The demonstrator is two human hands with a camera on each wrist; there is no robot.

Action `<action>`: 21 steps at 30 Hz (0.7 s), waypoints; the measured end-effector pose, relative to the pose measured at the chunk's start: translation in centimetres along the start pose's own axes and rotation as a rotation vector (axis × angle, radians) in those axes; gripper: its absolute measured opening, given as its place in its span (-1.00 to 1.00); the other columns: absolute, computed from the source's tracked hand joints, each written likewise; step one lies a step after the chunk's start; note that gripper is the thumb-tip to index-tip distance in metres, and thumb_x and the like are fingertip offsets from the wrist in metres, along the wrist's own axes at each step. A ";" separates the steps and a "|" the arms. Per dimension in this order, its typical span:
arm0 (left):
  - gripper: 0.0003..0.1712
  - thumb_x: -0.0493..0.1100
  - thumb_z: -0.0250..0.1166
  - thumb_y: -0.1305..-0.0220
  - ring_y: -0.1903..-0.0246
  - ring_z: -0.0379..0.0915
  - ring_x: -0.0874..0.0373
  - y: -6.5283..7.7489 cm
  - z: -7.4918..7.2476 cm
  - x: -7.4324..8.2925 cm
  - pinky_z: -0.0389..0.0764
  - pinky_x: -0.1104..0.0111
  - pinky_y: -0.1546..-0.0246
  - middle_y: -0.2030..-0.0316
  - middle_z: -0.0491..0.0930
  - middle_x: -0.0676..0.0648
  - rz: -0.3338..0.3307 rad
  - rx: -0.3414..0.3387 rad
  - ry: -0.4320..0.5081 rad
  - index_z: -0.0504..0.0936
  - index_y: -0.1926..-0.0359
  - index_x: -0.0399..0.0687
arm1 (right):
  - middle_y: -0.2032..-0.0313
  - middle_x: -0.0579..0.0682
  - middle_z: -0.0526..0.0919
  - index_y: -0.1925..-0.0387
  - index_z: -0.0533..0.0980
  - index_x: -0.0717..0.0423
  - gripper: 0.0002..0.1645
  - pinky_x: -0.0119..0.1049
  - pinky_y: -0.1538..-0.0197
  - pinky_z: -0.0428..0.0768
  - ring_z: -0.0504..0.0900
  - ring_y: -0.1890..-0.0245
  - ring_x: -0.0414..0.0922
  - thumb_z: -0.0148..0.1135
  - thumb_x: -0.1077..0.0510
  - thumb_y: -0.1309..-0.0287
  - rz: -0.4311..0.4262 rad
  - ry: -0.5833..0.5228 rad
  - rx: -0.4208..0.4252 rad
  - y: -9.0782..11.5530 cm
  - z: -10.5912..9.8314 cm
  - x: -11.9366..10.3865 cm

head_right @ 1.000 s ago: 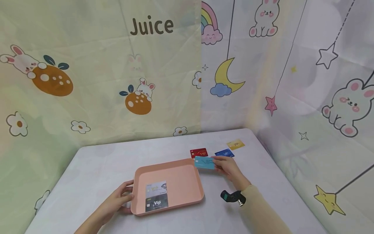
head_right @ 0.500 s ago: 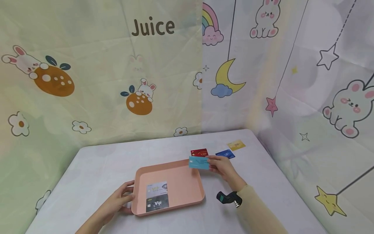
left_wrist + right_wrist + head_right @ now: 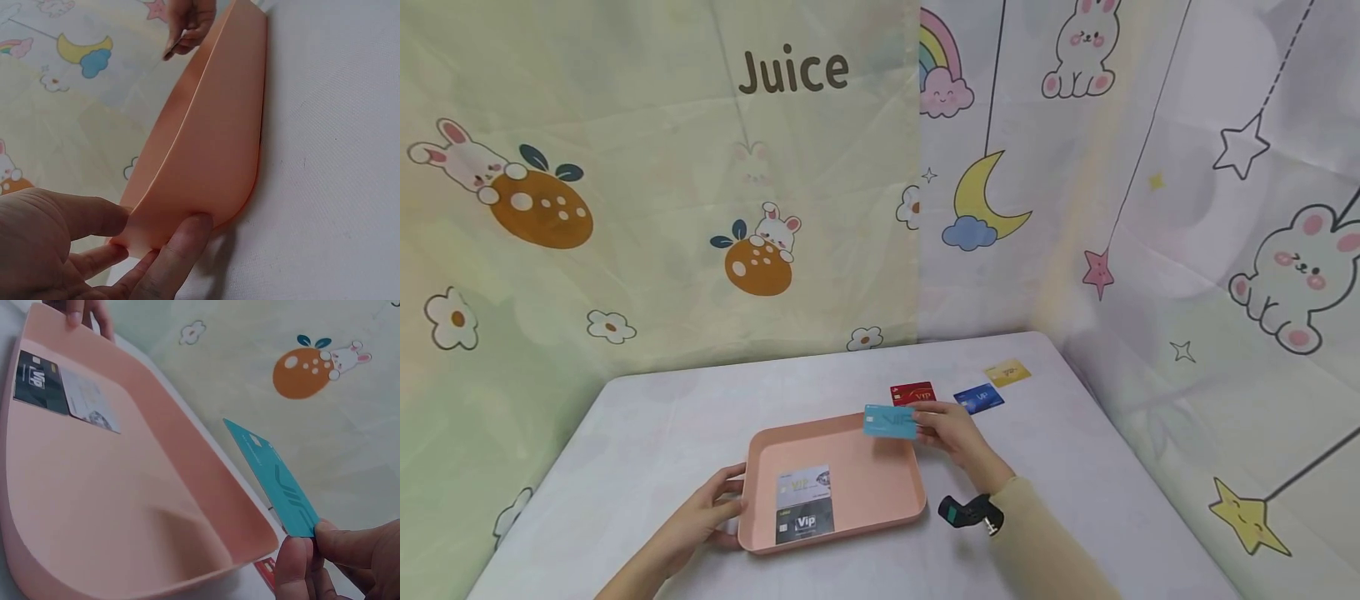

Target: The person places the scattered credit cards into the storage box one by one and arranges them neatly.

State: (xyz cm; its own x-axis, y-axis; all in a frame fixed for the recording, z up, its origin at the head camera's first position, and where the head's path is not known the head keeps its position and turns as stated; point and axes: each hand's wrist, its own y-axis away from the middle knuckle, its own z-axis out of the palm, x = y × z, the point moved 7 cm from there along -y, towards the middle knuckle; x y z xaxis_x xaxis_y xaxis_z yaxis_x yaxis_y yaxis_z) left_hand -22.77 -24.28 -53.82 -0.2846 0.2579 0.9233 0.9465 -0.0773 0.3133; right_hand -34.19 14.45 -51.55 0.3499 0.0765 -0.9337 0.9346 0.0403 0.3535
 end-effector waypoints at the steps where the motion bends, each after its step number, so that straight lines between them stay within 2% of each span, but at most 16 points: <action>1: -0.22 -0.31 0.25 -0.39 -0.11 0.54 -0.14 0.0 0.0 0.0 0.78 0.04 0.31 -0.34 0.33 -0.46 -0.001 0.002 -0.001 0.16 -0.55 -0.20 | 0.08 0.11 0.70 -0.29 0.54 0.27 -0.50 -0.41 0.20 0.75 0.67 0.36 -0.18 0.30 0.19 -0.38 -0.004 -0.005 -0.004 0.0 0.2 0.0; 7: -0.22 -0.31 0.25 -0.39 -0.11 0.53 -0.14 -0.1 0.0 0.0 0.77 0.04 0.31 -0.34 0.33 -0.45 -0.008 0.012 -0.008 0.17 -0.55 -0.20 | 0.11 0.11 0.71 -0.27 0.56 0.27 -0.53 -0.38 0.19 0.76 0.68 0.37 -0.19 0.29 0.21 -0.39 -0.022 -0.001 -0.025 0.2 1.6 -0.2; 14: -0.22 -0.32 0.24 -0.39 -0.13 0.53 -0.17 -0.1 0.0 0.0 0.77 0.04 0.31 -0.35 0.32 -0.45 -0.012 0.011 -0.004 0.17 -0.55 -0.19 | 0.26 0.05 0.72 -0.24 0.59 0.25 -0.55 -0.39 0.21 0.76 0.70 0.41 -0.20 0.31 0.21 -0.37 -0.025 0.002 -0.032 0.3 2.7 -0.4; 21: -0.22 -0.31 0.24 -0.40 -0.16 0.51 -0.21 0.1 0.1 0.2 0.77 0.04 0.30 -0.35 0.31 -0.46 0.005 -0.003 -0.005 0.16 -0.55 -0.20 | 0.17 0.09 0.73 -0.20 0.63 0.21 -0.58 -0.36 0.18 0.76 0.72 0.42 -0.18 0.33 0.18 -0.36 -0.033 0.021 -0.039 0.5 3.5 -0.5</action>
State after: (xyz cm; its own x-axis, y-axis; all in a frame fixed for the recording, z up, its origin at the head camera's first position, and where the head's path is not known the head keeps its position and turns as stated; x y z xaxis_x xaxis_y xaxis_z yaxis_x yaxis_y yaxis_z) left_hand -22.70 -24.17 -53.58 -0.2788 0.2619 0.9240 0.9475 -0.0820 0.3091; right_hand -33.63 10.92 -51.09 0.3171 0.0953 -0.9436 0.9422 0.0815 0.3249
